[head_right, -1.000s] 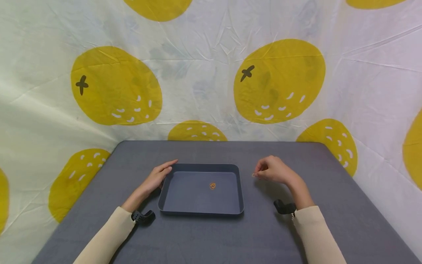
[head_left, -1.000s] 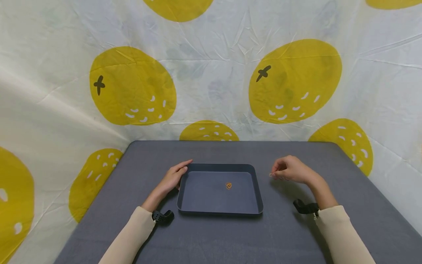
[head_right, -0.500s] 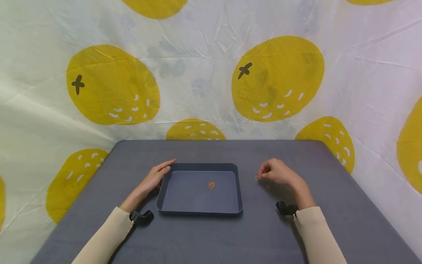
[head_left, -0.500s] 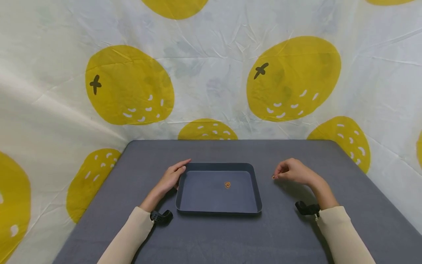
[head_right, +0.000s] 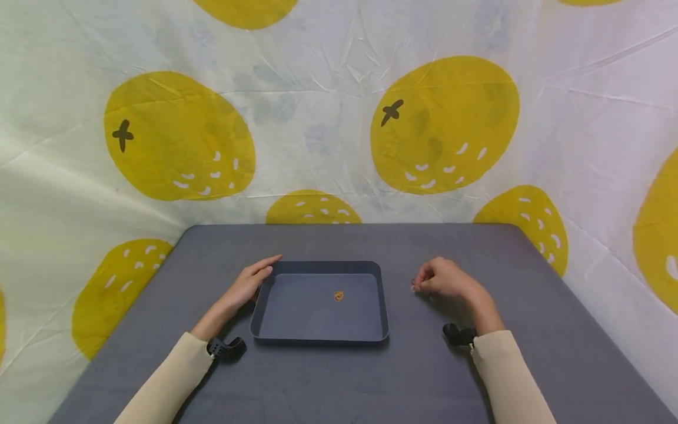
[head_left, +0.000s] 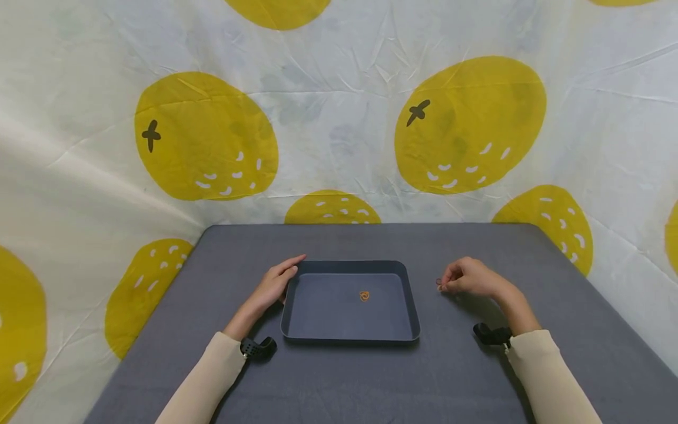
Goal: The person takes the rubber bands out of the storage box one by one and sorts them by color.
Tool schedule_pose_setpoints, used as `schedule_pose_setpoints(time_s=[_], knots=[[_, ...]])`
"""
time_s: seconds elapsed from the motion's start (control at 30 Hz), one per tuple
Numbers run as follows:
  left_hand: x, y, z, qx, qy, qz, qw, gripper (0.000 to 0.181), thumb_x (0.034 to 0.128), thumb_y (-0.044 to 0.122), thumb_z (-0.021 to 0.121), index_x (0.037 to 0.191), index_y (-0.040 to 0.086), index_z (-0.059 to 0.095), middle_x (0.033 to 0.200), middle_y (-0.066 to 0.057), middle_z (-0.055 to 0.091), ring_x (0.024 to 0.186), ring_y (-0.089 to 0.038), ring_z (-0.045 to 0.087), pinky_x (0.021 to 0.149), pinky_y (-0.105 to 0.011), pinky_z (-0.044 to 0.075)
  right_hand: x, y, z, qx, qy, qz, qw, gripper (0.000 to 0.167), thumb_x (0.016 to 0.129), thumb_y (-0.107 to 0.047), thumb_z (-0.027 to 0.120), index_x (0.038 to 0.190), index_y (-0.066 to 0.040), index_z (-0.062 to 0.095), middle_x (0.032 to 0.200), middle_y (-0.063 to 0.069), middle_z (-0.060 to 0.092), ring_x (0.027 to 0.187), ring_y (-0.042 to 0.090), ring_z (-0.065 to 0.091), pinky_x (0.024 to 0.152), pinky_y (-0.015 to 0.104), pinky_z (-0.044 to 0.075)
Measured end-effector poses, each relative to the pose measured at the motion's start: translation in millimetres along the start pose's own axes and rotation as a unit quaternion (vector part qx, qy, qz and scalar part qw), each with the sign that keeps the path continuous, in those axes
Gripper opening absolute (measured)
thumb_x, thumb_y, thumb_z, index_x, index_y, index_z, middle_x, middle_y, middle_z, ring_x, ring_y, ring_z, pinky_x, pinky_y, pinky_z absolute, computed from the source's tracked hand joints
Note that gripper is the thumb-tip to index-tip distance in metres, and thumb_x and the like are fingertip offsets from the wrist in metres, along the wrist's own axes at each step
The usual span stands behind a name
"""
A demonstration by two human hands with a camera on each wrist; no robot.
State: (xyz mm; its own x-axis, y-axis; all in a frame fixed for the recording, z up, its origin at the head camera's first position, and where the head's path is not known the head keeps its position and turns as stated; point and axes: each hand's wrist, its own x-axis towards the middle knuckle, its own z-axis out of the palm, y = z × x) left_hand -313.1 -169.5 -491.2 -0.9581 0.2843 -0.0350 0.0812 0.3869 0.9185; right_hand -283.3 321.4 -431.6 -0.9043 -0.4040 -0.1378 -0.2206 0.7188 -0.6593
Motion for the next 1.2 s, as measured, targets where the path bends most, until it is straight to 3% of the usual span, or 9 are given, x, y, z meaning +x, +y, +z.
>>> schedule_pose_setpoints(time_s=[0.5,0.73,0.97,1.2], knots=[[1.9,-2.5,-1.6,-0.010,-0.008,0.004,0.9999,0.044,0.1122,0.034,0.045,0.156,0.030,0.049,0.157,-0.015,0.048,0.051,-0.018,0.051,0.048,-0.038,0.053,3.2,0.7,4.5,-0.013,-0.012,0.007,0.9998,0.006,0.090,-0.003,0.071,0.084,-0.003,0.074,0.078,0.004,0.070,0.070,0.014,0.059,0.062,0.026,0.051],[1.4,0.4,-1.4,-0.012,-0.004,-0.004,0.9999,0.043,0.1121,0.034,0.044,0.154,0.034,0.050,0.149,-0.014,0.054,0.052,-0.018,0.052,0.049,-0.038,0.054,4.0,0.2,6.0,-0.029,-0.002,0.013,0.9995,0.007,0.089,-0.003,0.072,0.082,-0.004,0.074,0.073,0.000,0.066,0.068,0.013,0.056,0.059,0.025,0.048],[0.4,4.5,-0.6,-0.017,-0.011,-0.009,0.9998,0.046,0.1132,0.028,0.042,0.158,0.023,0.045,0.156,-0.019,0.047,0.052,-0.018,0.051,0.047,-0.036,0.051,3.8,-0.9,7.9,-0.033,0.008,0.024,0.9991,0.009,0.090,-0.005,0.071,0.082,-0.004,0.074,0.070,0.001,0.064,0.066,0.014,0.054,0.058,0.026,0.045],[0.0,1.6,0.1,-0.018,-0.003,-0.002,0.9998,0.044,0.1120,0.032,0.045,0.155,0.029,0.049,0.155,-0.014,0.050,0.051,-0.019,0.050,0.047,-0.036,0.052,4.0,-2.0,8.6,-0.034,0.011,0.036,0.9987,0.011,0.092,-0.008,0.071,0.081,-0.004,0.074,0.071,0.001,0.065,0.068,0.015,0.056,0.059,0.027,0.047]])
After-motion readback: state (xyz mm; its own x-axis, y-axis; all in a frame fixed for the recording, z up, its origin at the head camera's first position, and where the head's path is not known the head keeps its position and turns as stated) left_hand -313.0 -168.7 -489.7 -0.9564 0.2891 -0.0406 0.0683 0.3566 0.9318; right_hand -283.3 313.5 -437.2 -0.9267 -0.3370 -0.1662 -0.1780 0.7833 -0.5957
